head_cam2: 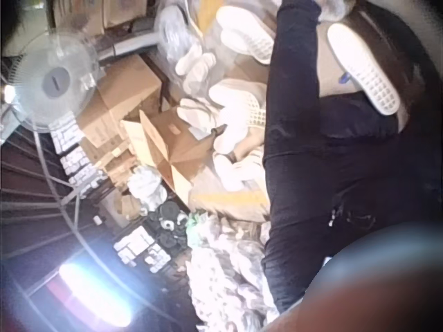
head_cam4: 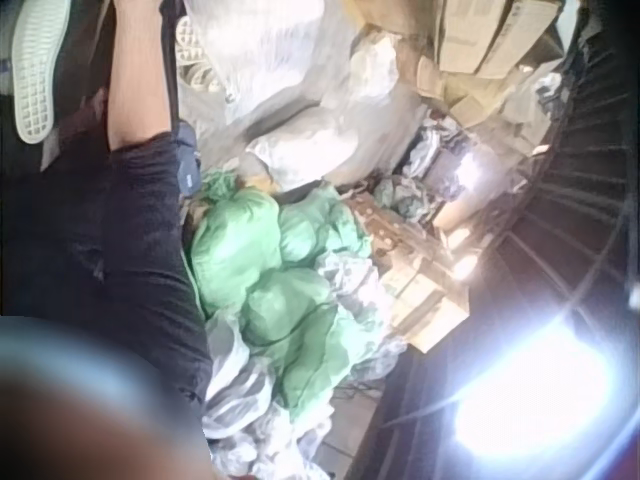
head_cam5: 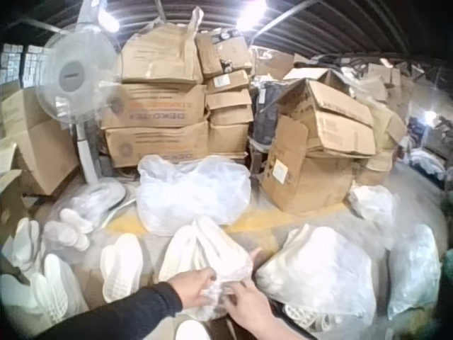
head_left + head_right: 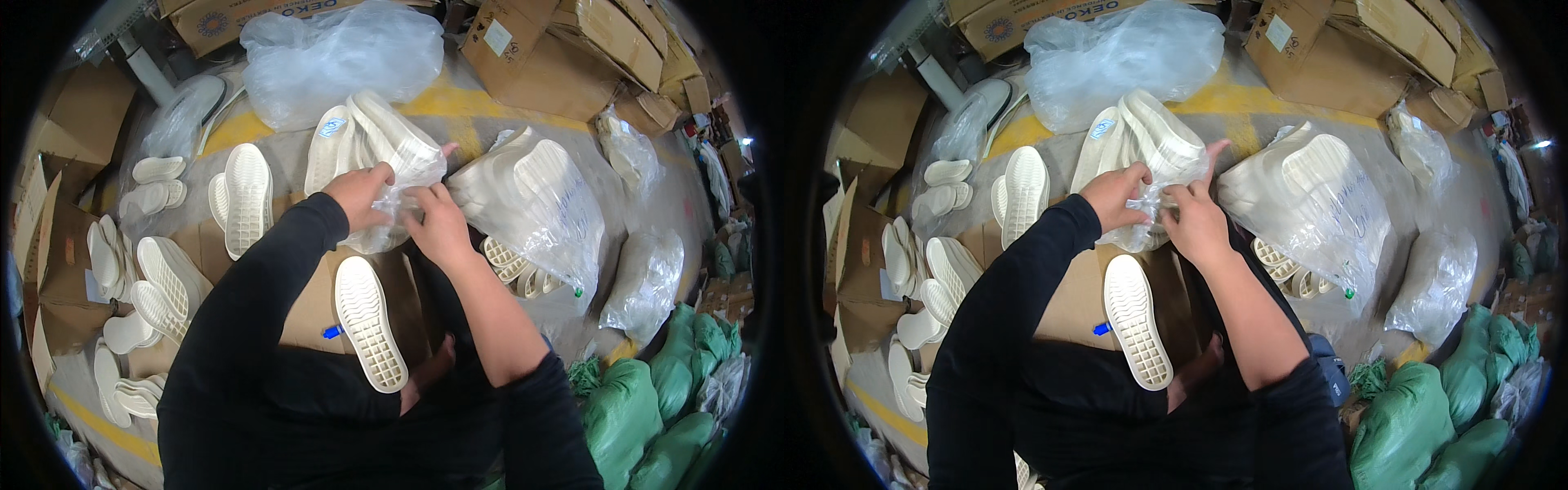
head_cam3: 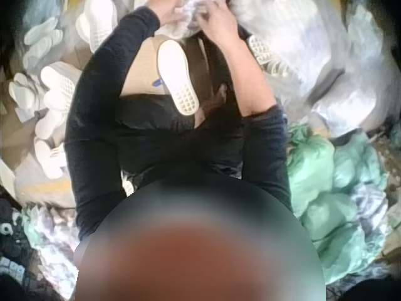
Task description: The person sits on the floor and repeatedly picks up white shoe insoles from plastic bags and piles. They inspect the insoles by turning them over and comparing pairs, then place them back into piles on the floor.
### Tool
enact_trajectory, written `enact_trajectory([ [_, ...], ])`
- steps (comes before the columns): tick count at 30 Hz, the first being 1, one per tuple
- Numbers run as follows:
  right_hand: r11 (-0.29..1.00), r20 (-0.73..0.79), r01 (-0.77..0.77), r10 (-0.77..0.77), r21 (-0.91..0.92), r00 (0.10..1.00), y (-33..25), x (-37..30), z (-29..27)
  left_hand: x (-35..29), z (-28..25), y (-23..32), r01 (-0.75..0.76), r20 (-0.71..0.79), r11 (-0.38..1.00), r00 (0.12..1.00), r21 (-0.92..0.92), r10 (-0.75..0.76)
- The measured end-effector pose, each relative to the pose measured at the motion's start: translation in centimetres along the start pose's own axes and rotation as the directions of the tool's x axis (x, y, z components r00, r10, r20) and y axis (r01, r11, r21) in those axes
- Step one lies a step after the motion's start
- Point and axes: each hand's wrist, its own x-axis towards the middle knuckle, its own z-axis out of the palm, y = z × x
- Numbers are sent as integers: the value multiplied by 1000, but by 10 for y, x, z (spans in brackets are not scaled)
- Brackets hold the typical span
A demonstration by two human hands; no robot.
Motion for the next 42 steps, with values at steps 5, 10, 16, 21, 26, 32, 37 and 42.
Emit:
enact_trajectory([
  [5,969,67,44,-29,-244,997,18,18,-19,3,-47,-16,125,-249,935,968,332,-40],
  [10,981,-96,-143,132,-130,987,24,16,-64,-29,-91,-14,163,-451,958,892,235,-41],
  [16,941,-69,279,-271,190,960,-30,34,-23,-3,-51,43,-49,-736,998,674,50,70],
  [21,961,-112,-191,171,-201,979,-25,95,-14,-3,-54,59,-16,-728,960,655,-281,-202],
  [26,837,34,-213,265,-504,964,34,108,-17,-3,-41,54,-60,-645,970,756,-234,-109],
  [32,891,196,-199,298,-408,934,27,117,-24,-23,-10,60,-246,-686,968,711,-41,152],
  [37,999,-107,39,-42,-24,993,-44,24,-61,-49,-13,68,-186,-669,922,737,-339,-98],
  [42,894,-297,113,23,433,955,-86,-124,-102,-99,-5,68,-160,-897,947,396,-280,-198],
])
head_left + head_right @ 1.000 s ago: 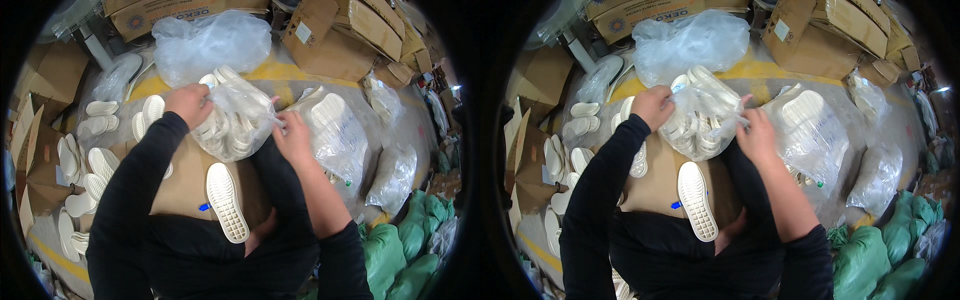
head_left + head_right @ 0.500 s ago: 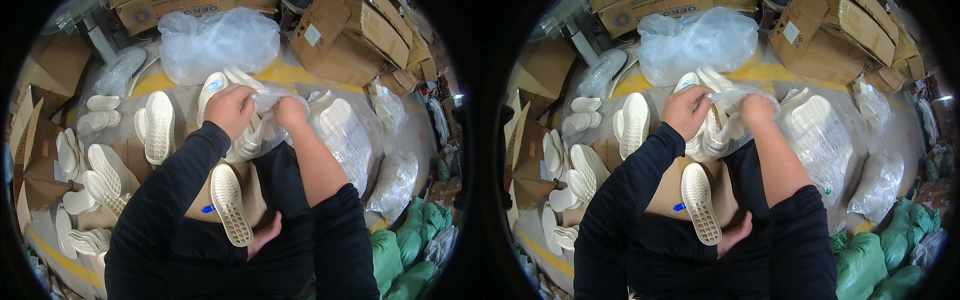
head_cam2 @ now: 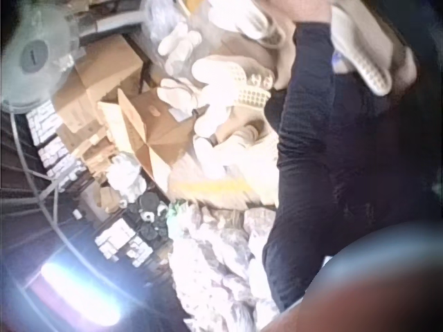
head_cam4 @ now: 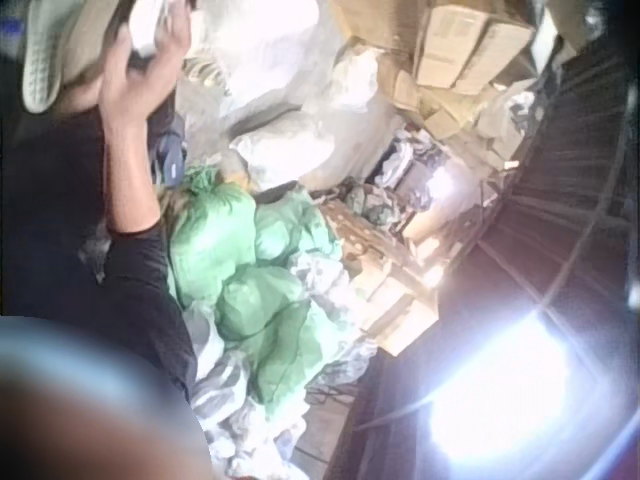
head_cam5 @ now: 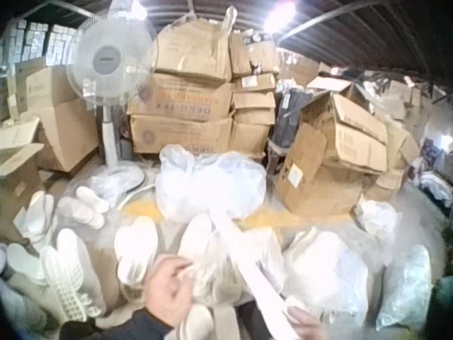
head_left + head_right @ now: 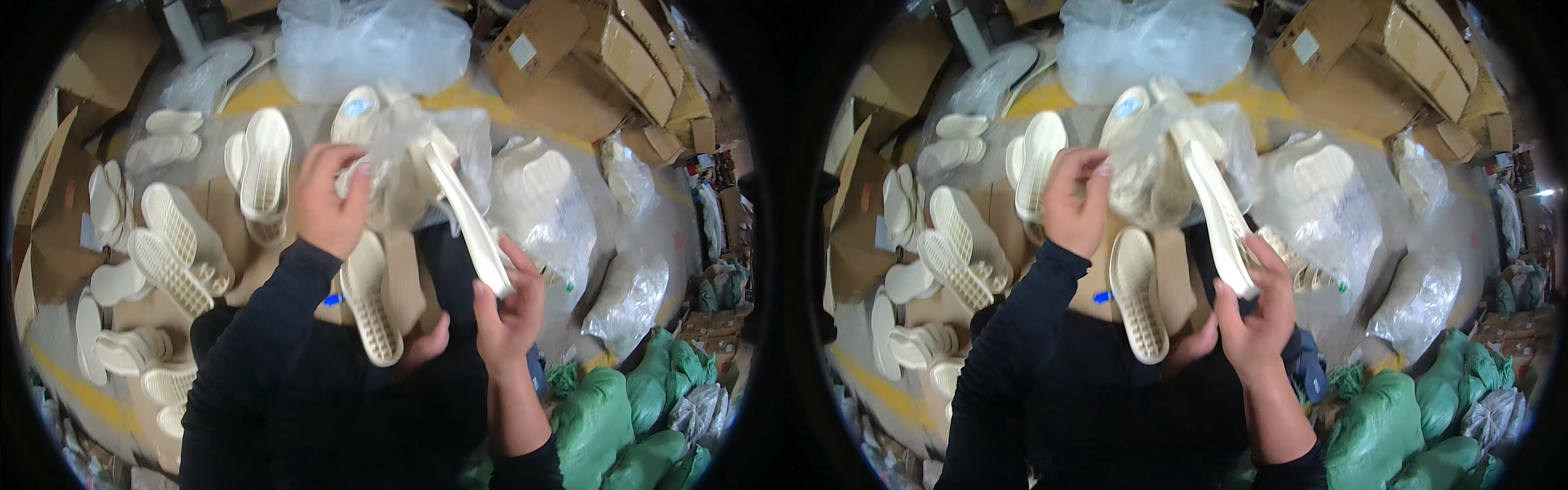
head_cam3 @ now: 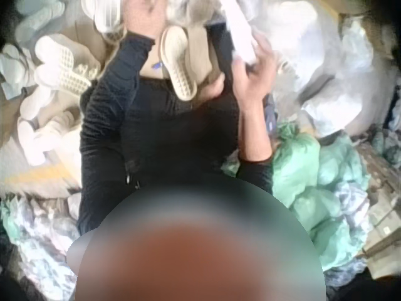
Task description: The person sits on the floor and repeatedly picks up white shoe insoles from plastic bags and piles. They inspect the insoles by turning them over and comparing pairs, then place them back into piles on the floor.
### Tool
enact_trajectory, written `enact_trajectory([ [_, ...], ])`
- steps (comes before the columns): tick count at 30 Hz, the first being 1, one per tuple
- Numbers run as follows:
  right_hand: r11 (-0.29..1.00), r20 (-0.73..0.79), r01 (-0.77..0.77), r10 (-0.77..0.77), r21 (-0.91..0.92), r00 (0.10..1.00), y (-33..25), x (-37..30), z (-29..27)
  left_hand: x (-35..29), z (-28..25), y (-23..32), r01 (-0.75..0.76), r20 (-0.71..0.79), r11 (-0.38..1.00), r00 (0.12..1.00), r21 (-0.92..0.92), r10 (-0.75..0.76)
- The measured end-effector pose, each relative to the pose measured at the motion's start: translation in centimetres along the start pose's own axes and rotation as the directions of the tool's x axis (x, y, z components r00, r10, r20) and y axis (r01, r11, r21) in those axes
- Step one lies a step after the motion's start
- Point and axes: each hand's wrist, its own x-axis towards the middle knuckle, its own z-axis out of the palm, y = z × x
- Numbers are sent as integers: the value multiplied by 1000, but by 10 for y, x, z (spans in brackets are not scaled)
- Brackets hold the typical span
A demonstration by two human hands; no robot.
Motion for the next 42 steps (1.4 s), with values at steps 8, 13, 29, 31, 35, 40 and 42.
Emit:
enact_trajectory([
  [8,995,240,33,-10,-95,971,-24,-151,-23,-196,-57,4,435,585,660,312,613,-749],
  [13,988,482,32,44,-148,875,4,-174,-5,-230,-49,-8,670,390,580,434,463,-812],
  [29,355,549,-917,810,-183,204,14,-144,21,-231,-149,39,895,641,316,446,-315,-624],
  [31,482,563,-826,785,-291,259,11,-144,27,-225,-159,46,875,621,398,479,-277,-620],
  [35,684,578,-461,727,-565,371,-3,-153,44,-198,-183,59,782,494,424,619,-456,-610],
  [40,651,493,-339,747,-679,446,-8,-166,57,-159,-210,58,636,654,-157,715,-755,-247],
  [42,721,594,-437,692,-539,409,-2,-171,59,-146,-212,46,649,688,-281,723,-707,-63],
])
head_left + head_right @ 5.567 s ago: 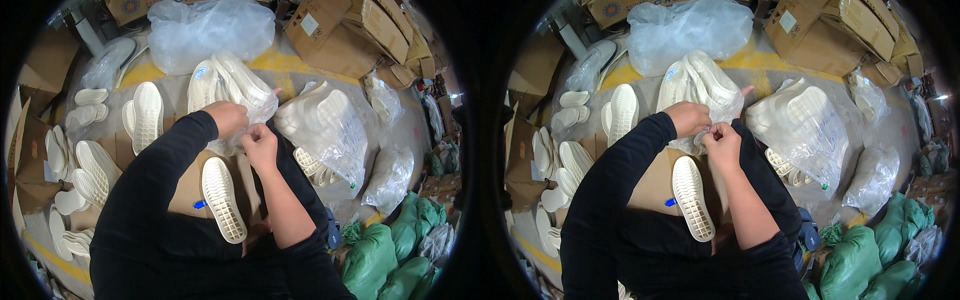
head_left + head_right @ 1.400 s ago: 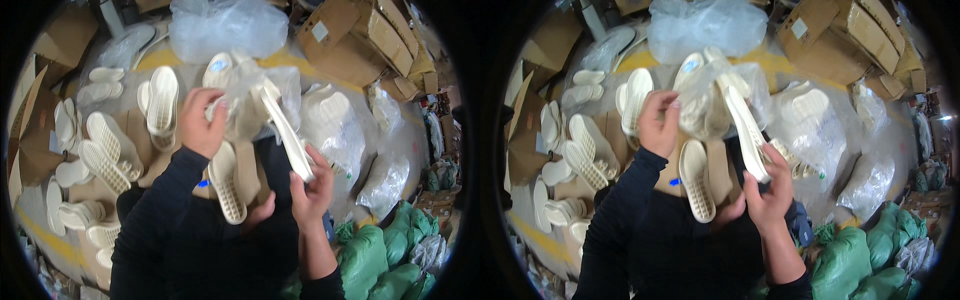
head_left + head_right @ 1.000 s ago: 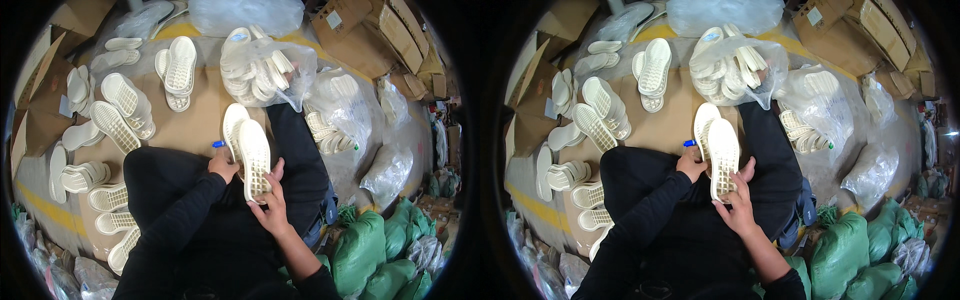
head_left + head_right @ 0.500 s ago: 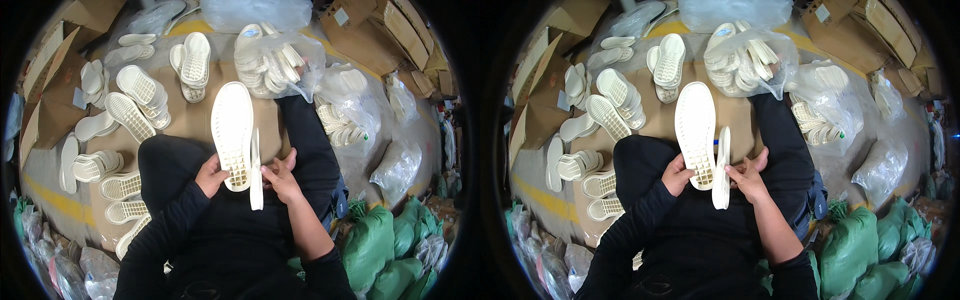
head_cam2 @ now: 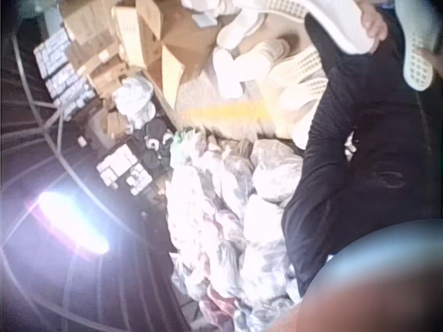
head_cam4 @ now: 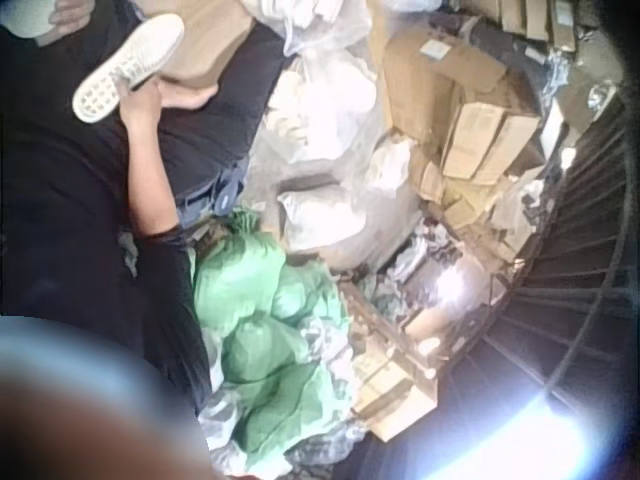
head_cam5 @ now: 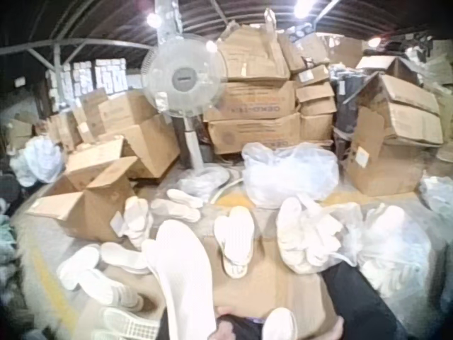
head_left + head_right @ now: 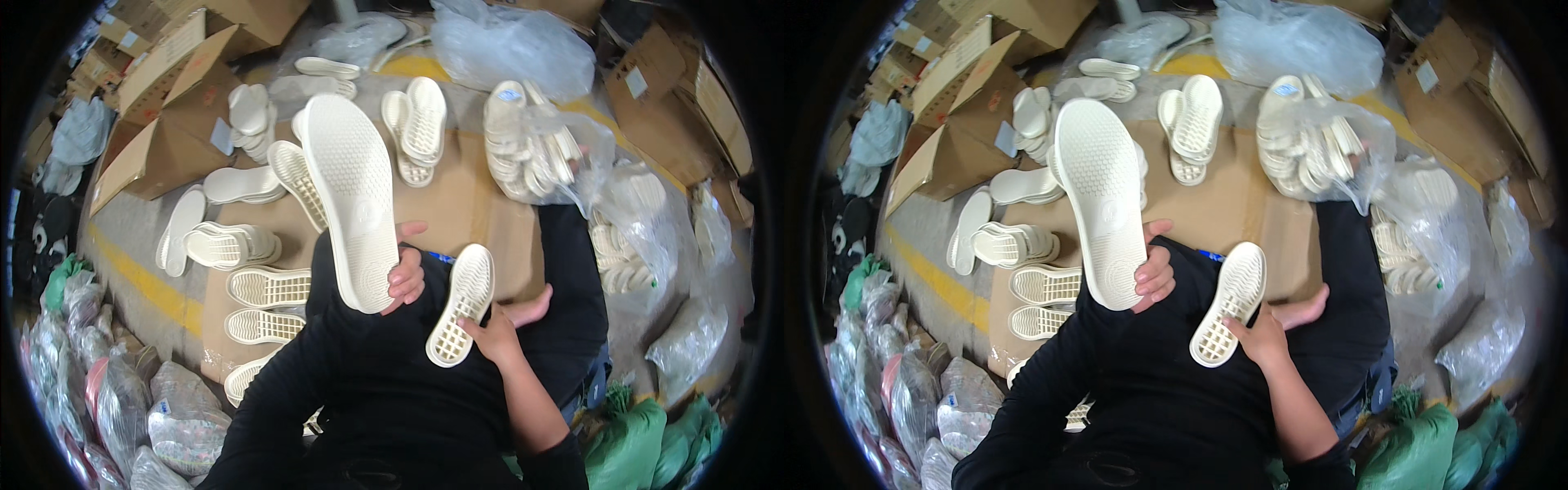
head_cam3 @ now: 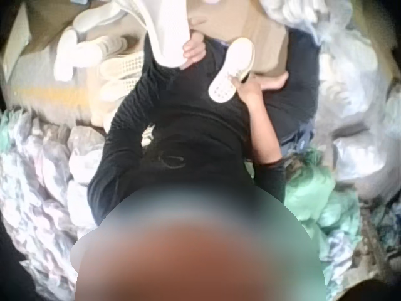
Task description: The person sits on the floor and repeatedly picks up white shoe insoles from plastic bags and piles. They inspect the insoles by turning them over and comparing pairs, then place them back into piles on the floor.
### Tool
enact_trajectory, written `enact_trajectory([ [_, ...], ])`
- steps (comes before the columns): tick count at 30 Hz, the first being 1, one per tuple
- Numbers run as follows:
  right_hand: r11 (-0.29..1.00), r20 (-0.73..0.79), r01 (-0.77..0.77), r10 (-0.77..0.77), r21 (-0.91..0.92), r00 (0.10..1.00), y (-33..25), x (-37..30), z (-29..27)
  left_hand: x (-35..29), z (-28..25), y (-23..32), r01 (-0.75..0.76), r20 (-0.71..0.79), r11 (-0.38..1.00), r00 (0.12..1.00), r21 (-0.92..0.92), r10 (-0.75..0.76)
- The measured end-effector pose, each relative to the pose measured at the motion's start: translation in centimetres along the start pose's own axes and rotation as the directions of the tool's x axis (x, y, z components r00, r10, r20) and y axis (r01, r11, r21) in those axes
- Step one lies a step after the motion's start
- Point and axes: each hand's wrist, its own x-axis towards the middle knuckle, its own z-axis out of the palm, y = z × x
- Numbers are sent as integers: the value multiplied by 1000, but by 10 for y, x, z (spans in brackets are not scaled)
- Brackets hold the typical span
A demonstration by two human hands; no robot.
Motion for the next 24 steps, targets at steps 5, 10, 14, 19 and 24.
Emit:
enact_trajectory([
  [5,778,-37,-18,52,628,998,11,-3,8,3,-7,4,-92,28,996,995,7,92],
  [10,570,-301,280,-60,772,952,-2,-15,-30,-3,13,6,-201,-353,891,865,408,357],
  [14,413,-307,318,-96,853,947,-36,-9,-76,5,10,8,19,-570,832,737,555,363],
  [19,724,-551,680,-521,118,651,-99,-8,-114,5,-6,-4,383,-708,799,702,464,75],
  [24,363,96,773,-874,-520,476,-122,-1,-109,-3,-4,-30,129,-416,945,874,-301,-252],
])
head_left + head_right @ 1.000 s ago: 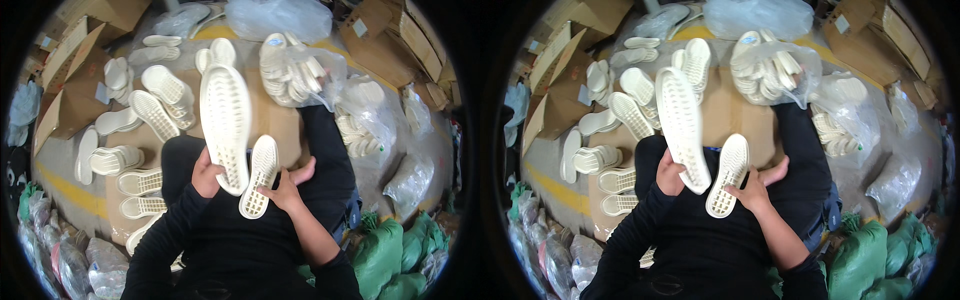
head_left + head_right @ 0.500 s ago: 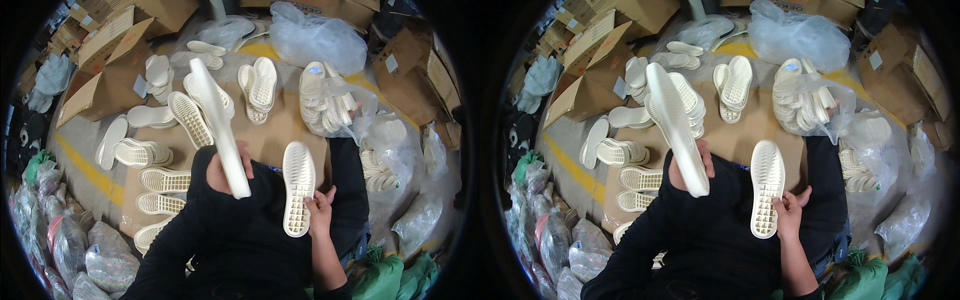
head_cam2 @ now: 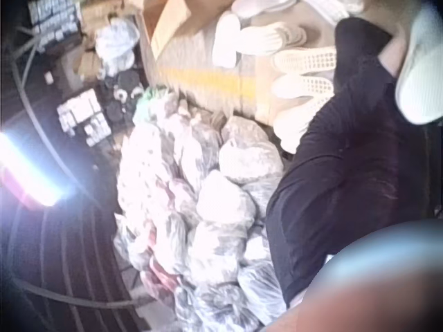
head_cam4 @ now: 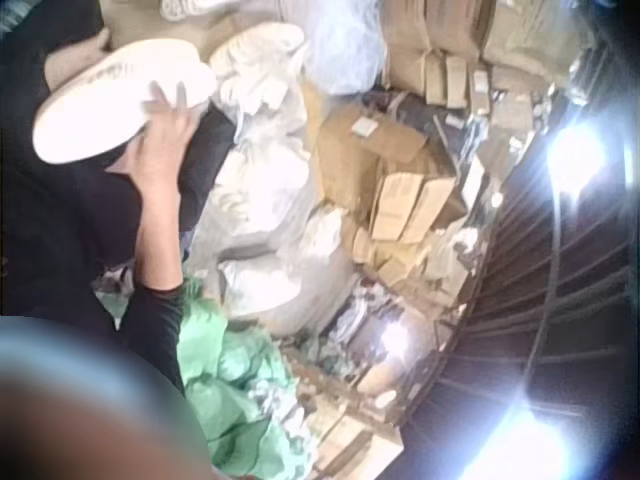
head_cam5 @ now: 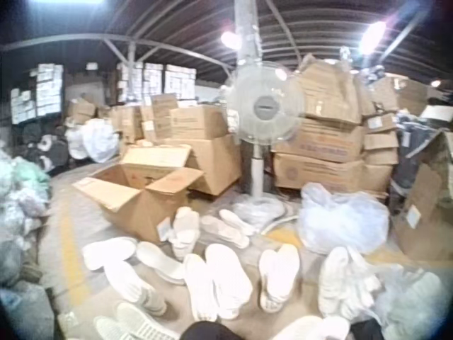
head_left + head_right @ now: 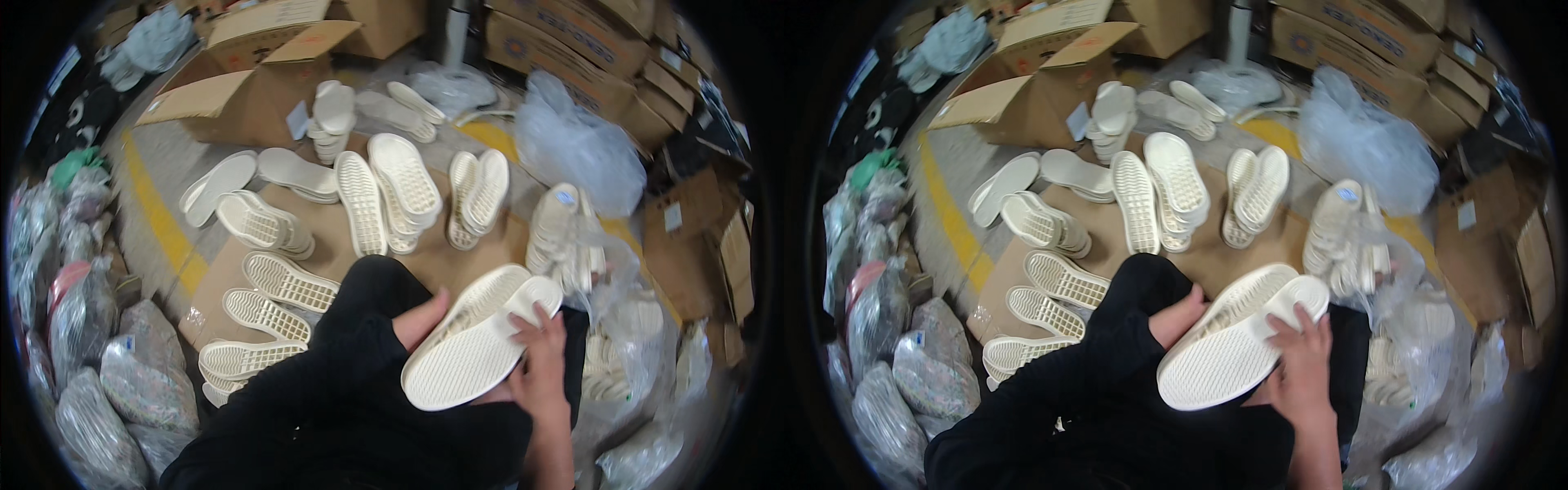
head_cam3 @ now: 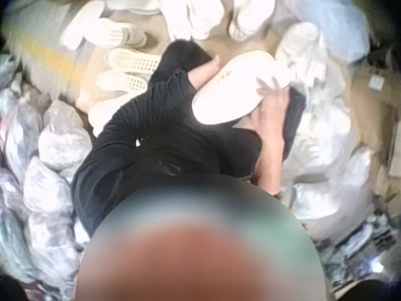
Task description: The person sits on the floor and repeatedly picks up white shoe insoles from plastic bags and piles. They inspect the insoles by turning them over and comparing pairs, then place them back into piles on the floor.
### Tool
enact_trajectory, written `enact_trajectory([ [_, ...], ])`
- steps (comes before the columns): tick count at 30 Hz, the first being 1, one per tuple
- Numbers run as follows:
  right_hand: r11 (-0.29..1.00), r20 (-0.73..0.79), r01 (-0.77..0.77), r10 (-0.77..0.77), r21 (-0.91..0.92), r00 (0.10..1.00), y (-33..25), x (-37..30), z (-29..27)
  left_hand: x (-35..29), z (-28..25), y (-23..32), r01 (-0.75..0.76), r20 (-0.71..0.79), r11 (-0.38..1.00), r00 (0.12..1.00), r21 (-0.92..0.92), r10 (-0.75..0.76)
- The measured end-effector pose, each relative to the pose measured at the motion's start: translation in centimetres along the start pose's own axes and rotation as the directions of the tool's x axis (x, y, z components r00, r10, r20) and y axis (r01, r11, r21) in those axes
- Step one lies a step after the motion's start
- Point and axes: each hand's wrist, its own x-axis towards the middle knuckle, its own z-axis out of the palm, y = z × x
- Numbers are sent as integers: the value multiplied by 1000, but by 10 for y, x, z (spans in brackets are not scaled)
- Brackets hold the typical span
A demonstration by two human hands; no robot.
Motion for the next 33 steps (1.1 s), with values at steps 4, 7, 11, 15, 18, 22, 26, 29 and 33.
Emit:
enact_trajectory([
  [4,986,-69,-83,94,146,993,-2,0,31,-5,-8,-5,-95,-20,778,990,622,138],
  [7,423,-135,-314,751,850,646,-11,7,52,-9,-9,-3,-257,-23,740,938,622,345],
  [11,496,-25,-294,540,817,842,-47,19,84,-4,2,2,-285,30,651,927,703,373],
  [15,501,-13,-298,527,813,850,-27,31,85,-5,14,22,-260,-82,492,817,831,571],
  [18,439,75,-375,564,817,823,5,24,84,-32,17,57,-582,-15,426,579,693,815],
  [22,558,277,-663,622,499,732,43,-2,100,-128,-1,137,-437,-120,99,-20,894,993],
  [26,623,355,-713,619,321,701,59,-54,134,-259,-52,193,-547,-50,-276,-506,790,861],
  [29,621,338,-738,657,264,674,56,-90,162,-358,-107,206,-509,-320,-31,-586,860,744],
  [33,657,279,-675,615,336,737,61,-102,170,-462,-183,169,-349,-511,375,-627,859,588],
])
